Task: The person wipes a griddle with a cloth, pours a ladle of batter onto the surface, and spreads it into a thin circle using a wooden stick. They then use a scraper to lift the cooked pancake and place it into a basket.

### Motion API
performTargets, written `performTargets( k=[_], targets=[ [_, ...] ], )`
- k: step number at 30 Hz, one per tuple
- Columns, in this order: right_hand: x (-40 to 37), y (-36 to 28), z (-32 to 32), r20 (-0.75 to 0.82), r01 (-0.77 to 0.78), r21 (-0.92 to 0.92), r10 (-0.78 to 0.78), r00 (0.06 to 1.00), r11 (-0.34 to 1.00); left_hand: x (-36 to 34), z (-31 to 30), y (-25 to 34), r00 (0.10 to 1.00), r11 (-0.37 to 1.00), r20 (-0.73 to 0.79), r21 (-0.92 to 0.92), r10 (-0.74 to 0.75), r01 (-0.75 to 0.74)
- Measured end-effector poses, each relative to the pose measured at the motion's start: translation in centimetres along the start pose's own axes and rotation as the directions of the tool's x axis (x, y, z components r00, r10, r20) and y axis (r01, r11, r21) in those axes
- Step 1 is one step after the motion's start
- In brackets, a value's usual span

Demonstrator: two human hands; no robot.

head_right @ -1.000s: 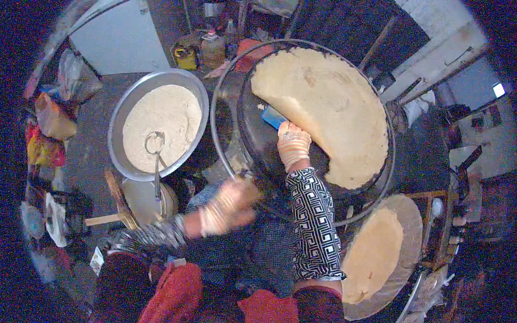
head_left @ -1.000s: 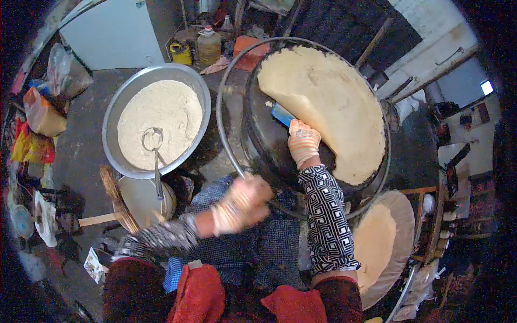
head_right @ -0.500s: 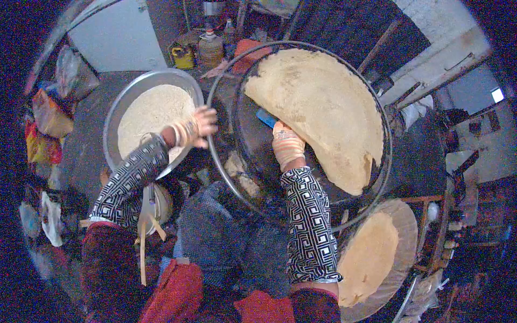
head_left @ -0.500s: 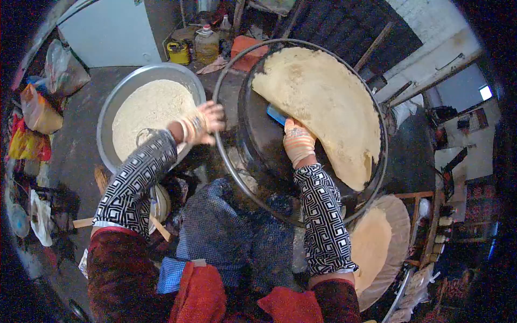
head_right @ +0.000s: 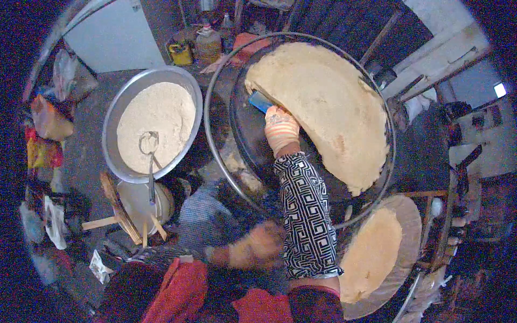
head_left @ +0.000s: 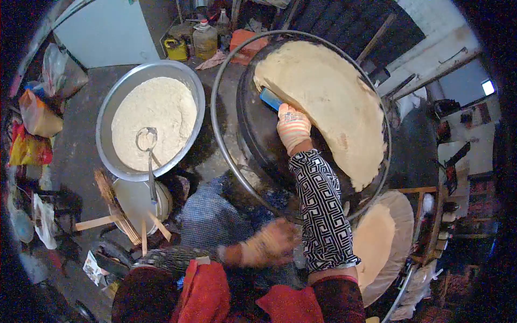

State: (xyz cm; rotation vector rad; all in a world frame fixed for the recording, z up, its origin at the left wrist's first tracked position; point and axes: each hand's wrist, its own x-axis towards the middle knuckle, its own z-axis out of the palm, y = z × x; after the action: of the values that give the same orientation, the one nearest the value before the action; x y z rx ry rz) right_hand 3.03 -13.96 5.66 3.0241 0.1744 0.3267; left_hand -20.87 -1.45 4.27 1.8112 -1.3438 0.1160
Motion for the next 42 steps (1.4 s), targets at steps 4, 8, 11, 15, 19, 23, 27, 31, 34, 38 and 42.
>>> performTargets(
  k=[4, 8, 11, 15, 19, 23, 27, 31, 34, 38, 42],
  targets=[
    [0.3, -0.1, 0.1, 0.000, -0.023, -0.066, 0.023, 1.000, 0.998, -0.2, -13.1, -8.9, 0.945, 0.908, -0.286, 0.334, -0.158, 0.253],
    [0.4, -0.5, -1.5, 0.127, -0.081, -0.070, 0.089, 0.988, 0.994, -1.8, -21.2, -18.7, 0.907, 0.699, -0.295, 0.580, -0.300, 0.419],
    [0.5, -0.4, -1.6, 0.191, -0.122, -0.042, 0.128, 0.973, 0.992, -1.8, -22.9, -23.4, 0.972, 0.648, -0.020, 0.742, -0.233, 0.170],
    [0.5, -0.1, -1.1, 0.178, -0.119, -0.092, 0.134, 0.975, 0.989, -4.7, -15.9, -24.2, 0.951, 0.803, 0.302, 0.582, -0.067, -0.128],
    [0.6, 0.1, -0.9, 0.173, -0.167, -0.001, 0.165, 0.971, 0.986, -3.7, -5.5, -8.9, 0.850, 0.684, 0.210, 0.697, -0.484, 0.217],
    [0.6, 0.4, -0.6, 0.170, -0.153, -0.066, 0.162, 0.972, 0.986, -1.8, 2.2, 2.3, 0.938, 0.963, 0.262, 0.204, -0.225, 0.174],
    [0.7, 0.4, -0.1, 0.138, -0.192, 0.008, 0.189, 0.972, 0.981, -7.8, 1.6, 3.0, 0.849, 0.950, 0.429, 0.104, -0.309, 0.293],
    [0.5, 0.6, 0.6, -0.010, -0.180, -0.042, 0.180, 0.984, 0.983, -14.8, -3.6, 0.8, 0.601, 0.651, 0.286, 0.504, -0.746, 0.568],
    [0.7, 1.1, 0.3, 0.005, -0.179, -0.099, 0.181, 0.984, 0.979, -17.3, -3.5, 0.4, 0.538, 0.502, 0.127, 0.581, -0.833, 0.641],
    [0.9, 1.7, -0.1, 0.130, -0.238, 0.006, 0.235, 0.963, 0.971, -17.3, -3.1, 0.5, 0.402, 0.436, 0.214, 0.652, -0.890, 0.620],
    [0.8, 2.1, 1.9, -0.133, -0.244, -0.030, 0.238, 0.962, 0.969, -18.3, -2.2, -0.2, 0.421, 0.452, 0.216, 0.645, -0.881, 0.616]
  ],
)
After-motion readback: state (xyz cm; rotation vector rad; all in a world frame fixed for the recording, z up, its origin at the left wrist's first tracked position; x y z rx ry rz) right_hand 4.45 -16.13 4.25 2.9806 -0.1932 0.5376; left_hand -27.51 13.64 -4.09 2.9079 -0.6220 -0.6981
